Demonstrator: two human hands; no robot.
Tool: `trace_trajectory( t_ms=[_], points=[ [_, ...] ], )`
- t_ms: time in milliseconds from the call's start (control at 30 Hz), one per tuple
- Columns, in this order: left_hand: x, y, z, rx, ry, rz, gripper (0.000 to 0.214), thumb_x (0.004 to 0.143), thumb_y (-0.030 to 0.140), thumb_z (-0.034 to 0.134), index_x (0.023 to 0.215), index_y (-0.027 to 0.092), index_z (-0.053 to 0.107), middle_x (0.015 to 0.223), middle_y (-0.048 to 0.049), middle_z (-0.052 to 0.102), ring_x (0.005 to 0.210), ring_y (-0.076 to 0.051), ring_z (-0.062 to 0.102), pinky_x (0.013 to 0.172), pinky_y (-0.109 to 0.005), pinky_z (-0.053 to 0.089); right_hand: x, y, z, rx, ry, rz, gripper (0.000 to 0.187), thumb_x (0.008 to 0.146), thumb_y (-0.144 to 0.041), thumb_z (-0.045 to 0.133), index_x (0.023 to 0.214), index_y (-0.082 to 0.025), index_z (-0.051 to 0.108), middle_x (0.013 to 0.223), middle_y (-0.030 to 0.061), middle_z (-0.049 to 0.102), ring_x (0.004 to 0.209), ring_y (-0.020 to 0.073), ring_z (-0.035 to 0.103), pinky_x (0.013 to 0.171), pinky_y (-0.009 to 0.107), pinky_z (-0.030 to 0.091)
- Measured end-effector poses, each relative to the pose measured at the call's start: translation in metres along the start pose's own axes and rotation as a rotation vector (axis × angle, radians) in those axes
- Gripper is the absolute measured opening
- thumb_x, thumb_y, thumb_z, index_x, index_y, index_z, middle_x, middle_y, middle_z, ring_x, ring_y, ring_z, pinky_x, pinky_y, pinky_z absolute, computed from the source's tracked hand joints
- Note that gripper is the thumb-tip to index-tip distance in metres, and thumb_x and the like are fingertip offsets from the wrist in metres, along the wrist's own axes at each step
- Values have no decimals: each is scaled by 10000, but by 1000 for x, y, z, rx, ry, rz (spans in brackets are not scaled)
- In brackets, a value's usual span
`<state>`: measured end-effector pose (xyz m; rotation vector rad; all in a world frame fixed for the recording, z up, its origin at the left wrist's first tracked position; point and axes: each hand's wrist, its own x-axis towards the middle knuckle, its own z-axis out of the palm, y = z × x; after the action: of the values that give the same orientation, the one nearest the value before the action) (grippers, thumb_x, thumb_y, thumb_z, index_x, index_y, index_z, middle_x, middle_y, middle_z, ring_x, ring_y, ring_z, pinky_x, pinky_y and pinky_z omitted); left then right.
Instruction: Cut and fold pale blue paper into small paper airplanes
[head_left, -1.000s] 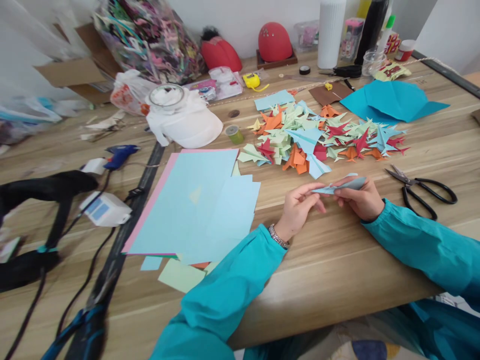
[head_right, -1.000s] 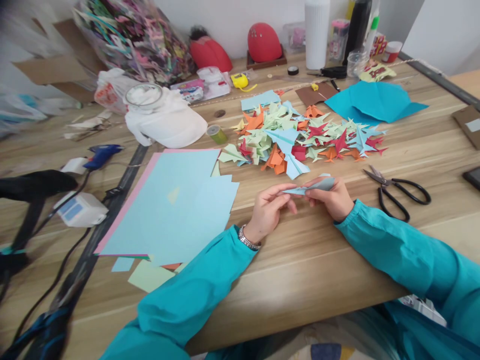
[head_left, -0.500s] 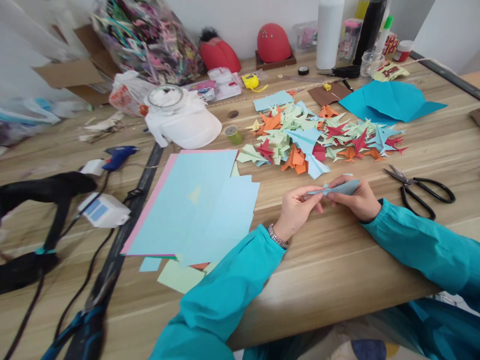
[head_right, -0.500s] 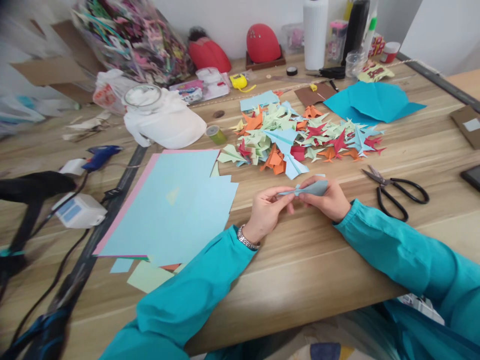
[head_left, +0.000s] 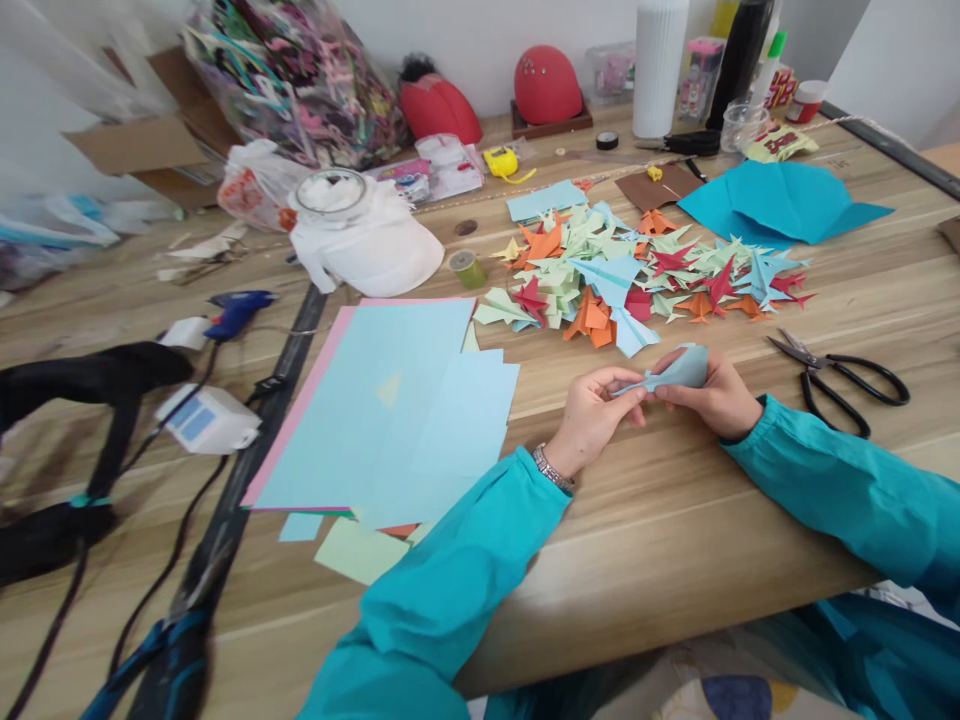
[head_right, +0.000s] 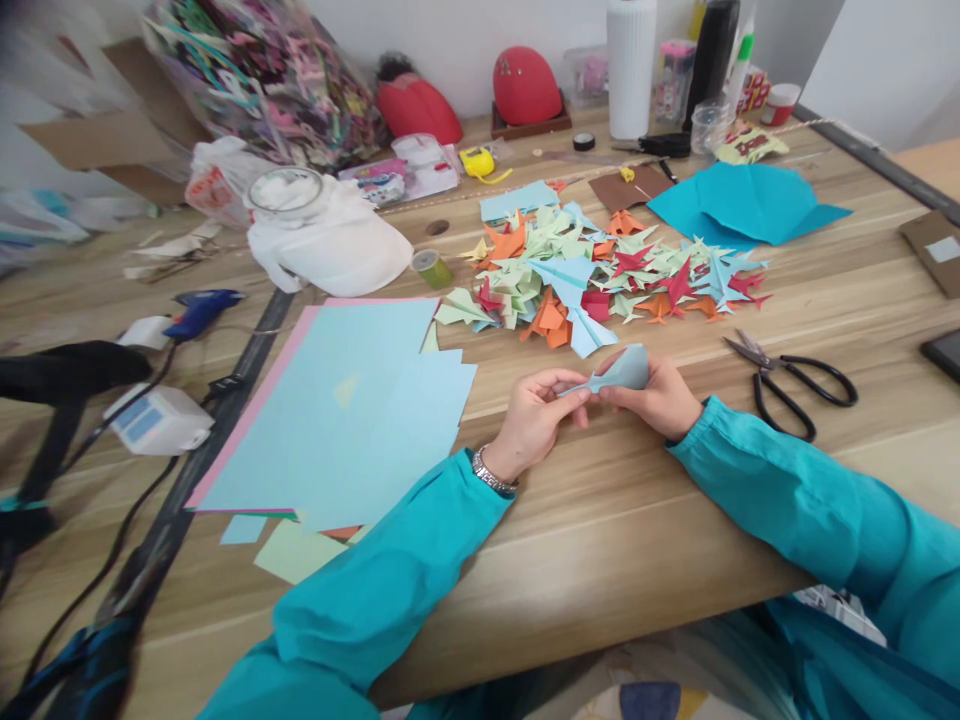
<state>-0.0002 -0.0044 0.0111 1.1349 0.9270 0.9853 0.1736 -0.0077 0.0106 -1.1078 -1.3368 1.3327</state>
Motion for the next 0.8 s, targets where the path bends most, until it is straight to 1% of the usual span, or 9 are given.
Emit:
trace_trajectory(
  t_ms=[67,167,300,400,600,700,800],
  points=[
    [0,1,0,-23,-18,-14,218,663,296,732,799,141,660,508,6,632,440,-115,580,487,-235,477,0,0,0,10,-30,8,273,646,-322,777,853,-183,666,653,1,672,491,116,563,476,242,449],
    [2,0,-1,-72,-39,-33,227,650,272,738,818,139,663,607,-17,680,440,-107,581,480,-231,469,1,-1,0,43,-53,21,256,642,-314,777,829,-177,668,633,0,673,478,117,565,465,242,456],
    [3,0,-2,-145,-61,-77,201,635,229,736,808,142,681,643,-32,702,409,-94,558,454,-226,435,0,-3,3,140,-16,58,197,621,-276,789,753,-175,683,635,8,675,477,113,561,447,238,450],
    [4,2,-2,-184,-58,-111,193,613,235,744,778,148,694,660,-38,711,383,-88,537,414,-224,402,-1,-3,5,172,10,68,190,609,-270,796,743,-181,694,630,9,675,472,115,557,439,244,447],
    [5,4,-4,-215,-80,-145,144,585,228,752,691,147,700,647,-44,709,362,-91,529,383,-219,382,-3,-3,8,208,30,36,161,583,-281,813,642,-182,701,631,11,673,486,106,557,424,228,440],
    [5,3,-5,-211,-96,-143,129,584,224,758,669,146,701,655,-50,711,367,-93,538,406,-227,401,-4,-2,8,202,23,26,146,589,-283,812,618,-186,708,635,20,677,507,111,568,426,221,433],
    [4,3,-5,-181,-103,-98,142,612,227,755,730,156,718,667,-43,713,395,-96,556,423,-225,411,-3,-2,6,215,44,30,140,579,-273,818,616,-190,712,641,23,676,543,128,591,426,220,427]
  ],
)
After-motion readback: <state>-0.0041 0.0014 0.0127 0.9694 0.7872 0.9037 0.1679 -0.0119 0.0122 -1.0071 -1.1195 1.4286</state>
